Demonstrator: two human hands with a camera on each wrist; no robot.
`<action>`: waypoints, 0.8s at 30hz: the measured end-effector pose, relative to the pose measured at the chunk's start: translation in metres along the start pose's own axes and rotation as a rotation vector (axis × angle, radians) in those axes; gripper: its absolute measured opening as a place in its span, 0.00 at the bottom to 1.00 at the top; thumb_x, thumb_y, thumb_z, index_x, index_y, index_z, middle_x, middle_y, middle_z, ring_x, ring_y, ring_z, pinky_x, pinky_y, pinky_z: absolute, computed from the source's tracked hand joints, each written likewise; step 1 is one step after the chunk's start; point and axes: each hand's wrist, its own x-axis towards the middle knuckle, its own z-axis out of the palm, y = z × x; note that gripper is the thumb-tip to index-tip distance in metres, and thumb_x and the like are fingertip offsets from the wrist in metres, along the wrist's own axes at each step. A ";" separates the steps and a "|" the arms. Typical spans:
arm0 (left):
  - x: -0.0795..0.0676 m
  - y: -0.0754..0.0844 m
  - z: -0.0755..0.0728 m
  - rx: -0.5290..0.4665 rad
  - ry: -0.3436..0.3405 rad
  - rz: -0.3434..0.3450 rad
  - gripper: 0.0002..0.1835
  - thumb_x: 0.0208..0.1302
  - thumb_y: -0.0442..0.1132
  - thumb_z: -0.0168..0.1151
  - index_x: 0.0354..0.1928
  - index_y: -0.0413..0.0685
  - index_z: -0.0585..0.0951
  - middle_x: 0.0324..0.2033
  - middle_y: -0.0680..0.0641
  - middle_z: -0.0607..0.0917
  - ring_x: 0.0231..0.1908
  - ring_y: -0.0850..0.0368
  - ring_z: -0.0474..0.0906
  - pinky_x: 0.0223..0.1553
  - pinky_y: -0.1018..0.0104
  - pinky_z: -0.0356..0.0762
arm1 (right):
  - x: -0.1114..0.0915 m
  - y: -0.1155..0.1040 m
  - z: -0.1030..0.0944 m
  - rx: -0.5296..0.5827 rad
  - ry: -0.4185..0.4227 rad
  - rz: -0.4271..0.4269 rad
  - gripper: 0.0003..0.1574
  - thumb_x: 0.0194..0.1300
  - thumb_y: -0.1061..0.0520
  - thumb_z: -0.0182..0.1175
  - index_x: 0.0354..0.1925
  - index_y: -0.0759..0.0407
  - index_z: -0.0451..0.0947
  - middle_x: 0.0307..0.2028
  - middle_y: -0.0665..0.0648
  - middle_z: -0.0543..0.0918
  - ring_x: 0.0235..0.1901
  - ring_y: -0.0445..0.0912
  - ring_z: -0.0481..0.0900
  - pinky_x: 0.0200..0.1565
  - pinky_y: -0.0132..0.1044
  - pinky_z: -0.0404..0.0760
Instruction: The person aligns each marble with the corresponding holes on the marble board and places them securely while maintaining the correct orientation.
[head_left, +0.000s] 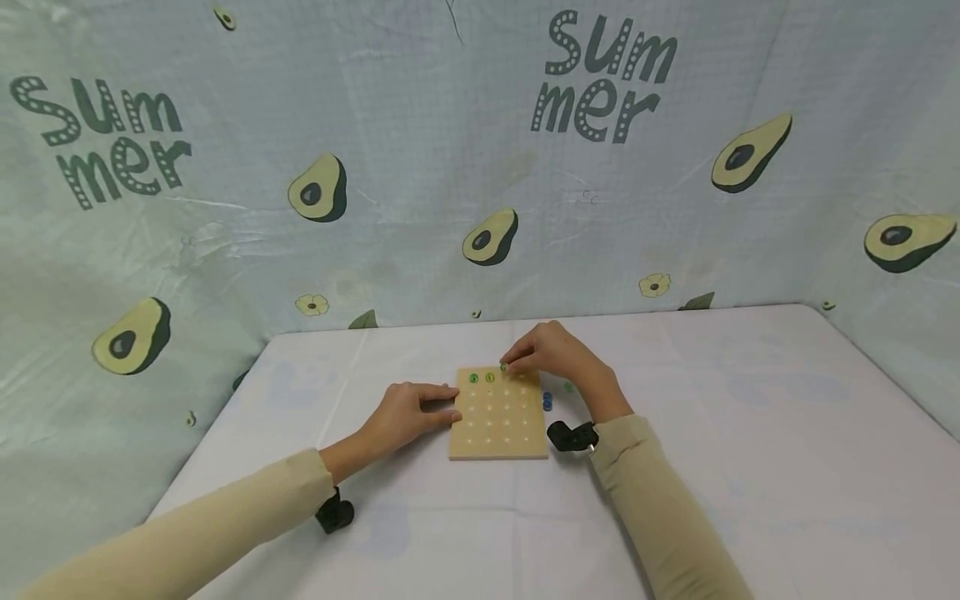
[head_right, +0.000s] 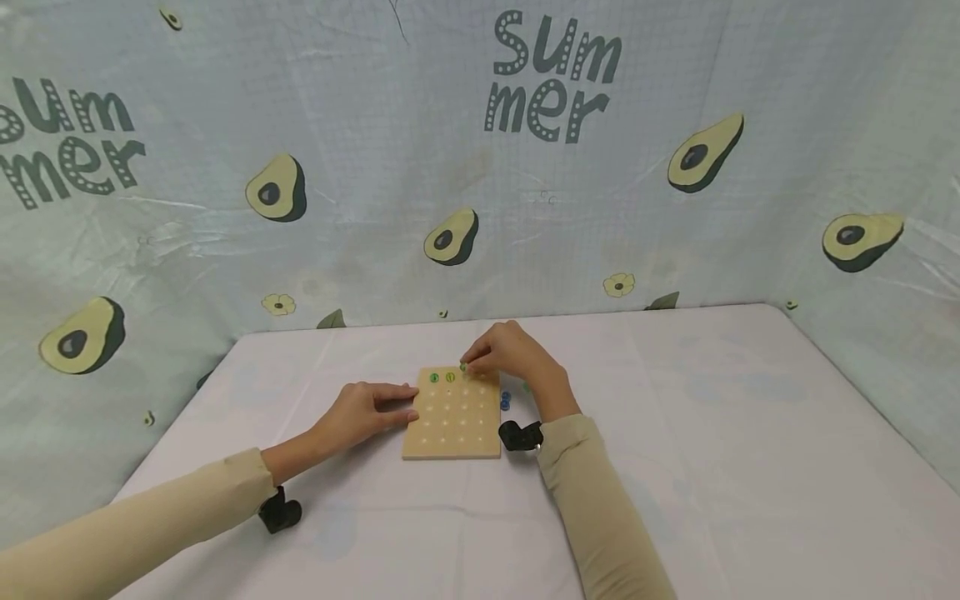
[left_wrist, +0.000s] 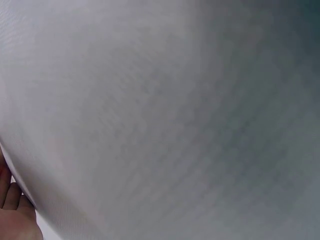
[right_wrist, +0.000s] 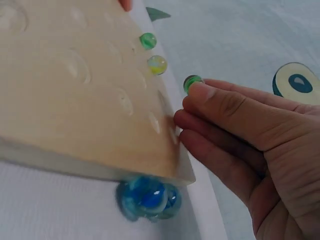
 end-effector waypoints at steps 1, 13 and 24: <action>0.000 0.000 0.000 -0.003 -0.002 -0.001 0.24 0.61 0.46 0.75 0.59 0.52 0.86 0.59 0.47 0.84 0.65 0.50 0.76 0.65 0.50 0.74 | 0.000 0.000 0.000 -0.003 0.000 0.004 0.11 0.62 0.52 0.74 0.45 0.49 0.92 0.42 0.47 0.91 0.44 0.39 0.85 0.50 0.39 0.83; 0.002 0.003 0.001 -0.009 -0.011 -0.017 0.25 0.61 0.48 0.75 0.60 0.52 0.85 0.59 0.48 0.84 0.65 0.51 0.76 0.65 0.50 0.74 | -0.003 0.002 0.001 -0.043 0.005 -0.011 0.12 0.62 0.52 0.73 0.45 0.48 0.92 0.42 0.46 0.91 0.44 0.39 0.85 0.47 0.36 0.83; -0.001 0.001 0.000 -0.016 -0.010 -0.016 0.25 0.61 0.48 0.75 0.60 0.52 0.85 0.60 0.47 0.83 0.65 0.50 0.76 0.65 0.50 0.74 | -0.003 0.002 0.005 -0.047 0.004 -0.036 0.12 0.62 0.53 0.73 0.45 0.49 0.92 0.42 0.47 0.91 0.45 0.40 0.86 0.49 0.37 0.84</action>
